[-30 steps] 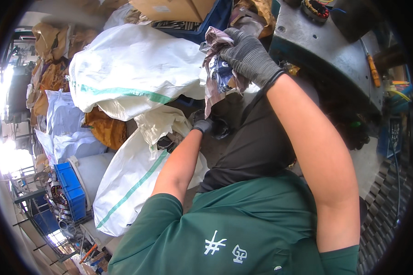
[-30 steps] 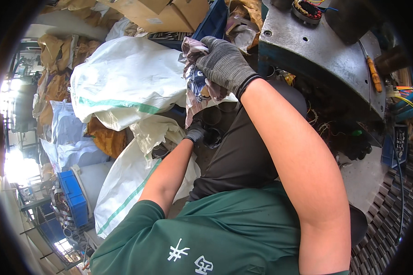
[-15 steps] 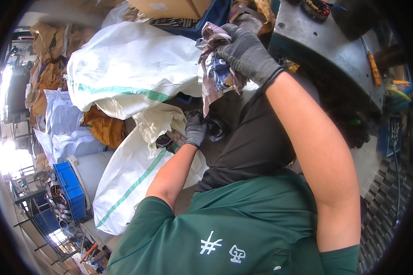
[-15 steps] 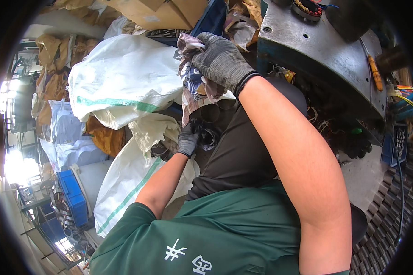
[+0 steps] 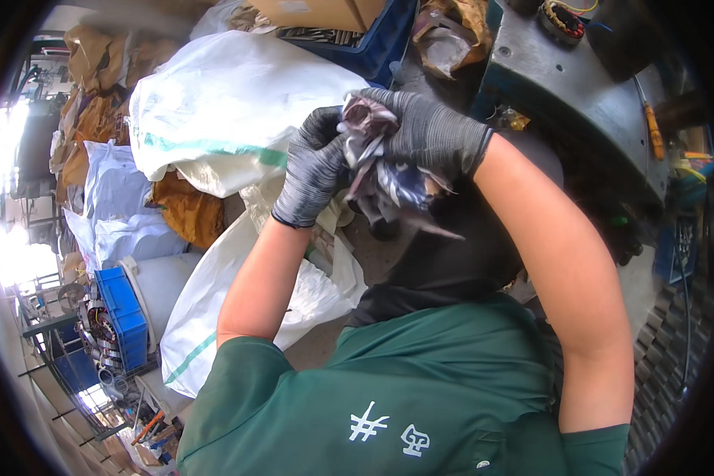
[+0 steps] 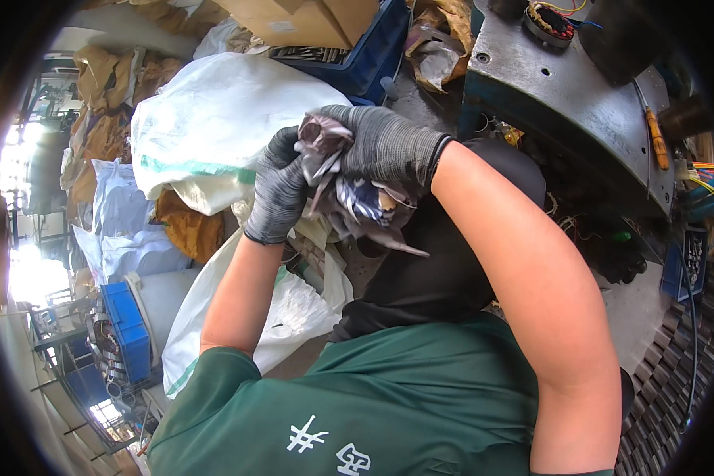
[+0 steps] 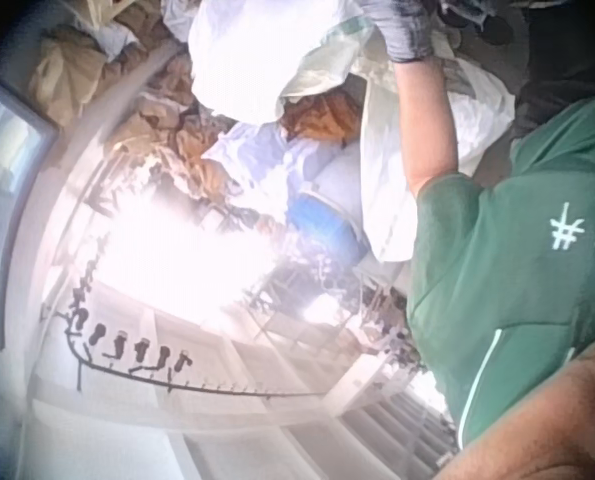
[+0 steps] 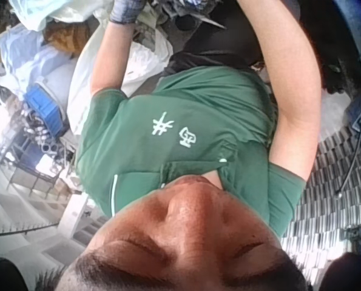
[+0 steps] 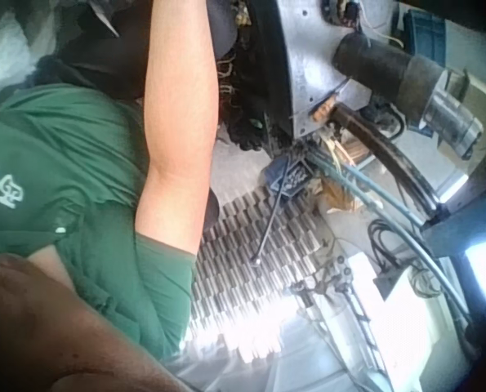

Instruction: Assembling and testing stator components for small electric motors using a press machine and handheld probe.

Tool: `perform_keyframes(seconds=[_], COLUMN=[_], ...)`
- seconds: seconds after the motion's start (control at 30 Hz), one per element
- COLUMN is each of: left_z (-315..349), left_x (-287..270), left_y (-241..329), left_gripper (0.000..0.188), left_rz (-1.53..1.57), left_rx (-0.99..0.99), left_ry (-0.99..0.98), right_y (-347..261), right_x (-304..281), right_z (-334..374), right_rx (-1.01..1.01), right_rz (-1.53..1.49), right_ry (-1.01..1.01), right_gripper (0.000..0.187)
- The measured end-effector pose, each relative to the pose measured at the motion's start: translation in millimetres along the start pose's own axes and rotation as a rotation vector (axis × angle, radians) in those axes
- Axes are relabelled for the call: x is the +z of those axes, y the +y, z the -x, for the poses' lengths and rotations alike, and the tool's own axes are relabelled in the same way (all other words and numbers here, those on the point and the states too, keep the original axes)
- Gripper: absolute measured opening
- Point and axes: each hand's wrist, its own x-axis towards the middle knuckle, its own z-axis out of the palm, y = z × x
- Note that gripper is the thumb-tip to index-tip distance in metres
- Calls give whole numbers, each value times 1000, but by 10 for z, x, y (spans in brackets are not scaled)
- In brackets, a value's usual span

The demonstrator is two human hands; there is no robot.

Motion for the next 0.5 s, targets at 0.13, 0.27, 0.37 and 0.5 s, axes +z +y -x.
perform_keyframes(seconds=[0.13, 0.27, 0.37, 0.5], left_z=[285, 887, 1483, 2078], left_x=[-321, -1275, -1725, -1623], left_y=[-247, -1148, -1879, -2442], left_gripper=[37, 36, 39, 73], left_rz=[50, -375, -1493, -1869], left_rx=[-169, -723, -678, -614], left_ry=[-34, -144, -411, -230], right_y=[28, 34, 5, -3], right_x=[-87, -176, -233, -242], right_z=[-105, -49, -71, -94], right_rx=[-51, -14, -120, 34], right_rz=[389, 324, 307, 276], right_ry=[214, 557, 675, 626], right_gripper=[48, 37, 39, 44])
